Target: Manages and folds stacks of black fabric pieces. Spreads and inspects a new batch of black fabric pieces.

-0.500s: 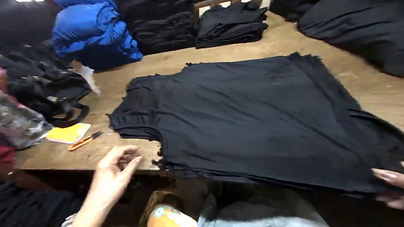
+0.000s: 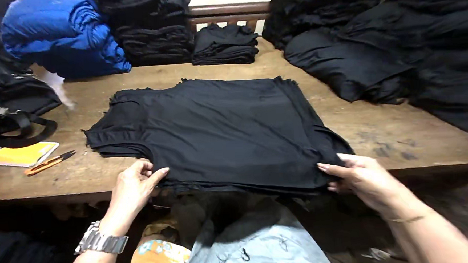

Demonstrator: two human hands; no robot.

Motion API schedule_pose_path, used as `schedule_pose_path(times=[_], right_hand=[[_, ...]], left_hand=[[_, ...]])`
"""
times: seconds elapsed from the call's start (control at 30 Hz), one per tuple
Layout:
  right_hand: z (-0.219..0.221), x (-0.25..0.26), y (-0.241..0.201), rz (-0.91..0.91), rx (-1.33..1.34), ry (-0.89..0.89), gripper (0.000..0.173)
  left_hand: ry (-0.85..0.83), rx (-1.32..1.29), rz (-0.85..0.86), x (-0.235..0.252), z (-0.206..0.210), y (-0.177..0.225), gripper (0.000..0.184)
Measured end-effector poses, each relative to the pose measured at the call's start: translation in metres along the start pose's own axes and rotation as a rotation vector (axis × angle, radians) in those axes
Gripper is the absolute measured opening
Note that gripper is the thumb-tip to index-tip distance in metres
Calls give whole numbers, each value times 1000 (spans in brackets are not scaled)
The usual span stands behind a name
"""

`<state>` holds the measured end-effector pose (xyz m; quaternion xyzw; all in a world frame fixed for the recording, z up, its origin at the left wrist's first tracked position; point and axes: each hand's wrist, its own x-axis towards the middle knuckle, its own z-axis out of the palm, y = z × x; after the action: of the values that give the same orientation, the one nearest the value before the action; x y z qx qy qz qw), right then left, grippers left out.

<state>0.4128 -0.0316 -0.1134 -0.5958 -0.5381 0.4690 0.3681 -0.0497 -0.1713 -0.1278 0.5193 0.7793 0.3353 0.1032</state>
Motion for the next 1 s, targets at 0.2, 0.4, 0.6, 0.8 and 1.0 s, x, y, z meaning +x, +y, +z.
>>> schedule_pose_path(times=[0.2,0.4,0.6,0.8,1.0], right_hand=[[-9,8,-1,19,25,-61,13],[-39,10,-23,-30,209,-275,24],[-42,24,-57,-71,122,-276,16],[-40,-1,-58,-129,210,-183,10],[-23,-10,-20,65,88,-166,9]], left_hand=[[-60,108,-34,10,2,11,25],[-24,-215,-215,6,-18,16,17],[83,-498,-356,29,-35,44,13],[-1,-744,-486,24,-37,61,16],[-24,-983,-650,19,-25,45,20]])
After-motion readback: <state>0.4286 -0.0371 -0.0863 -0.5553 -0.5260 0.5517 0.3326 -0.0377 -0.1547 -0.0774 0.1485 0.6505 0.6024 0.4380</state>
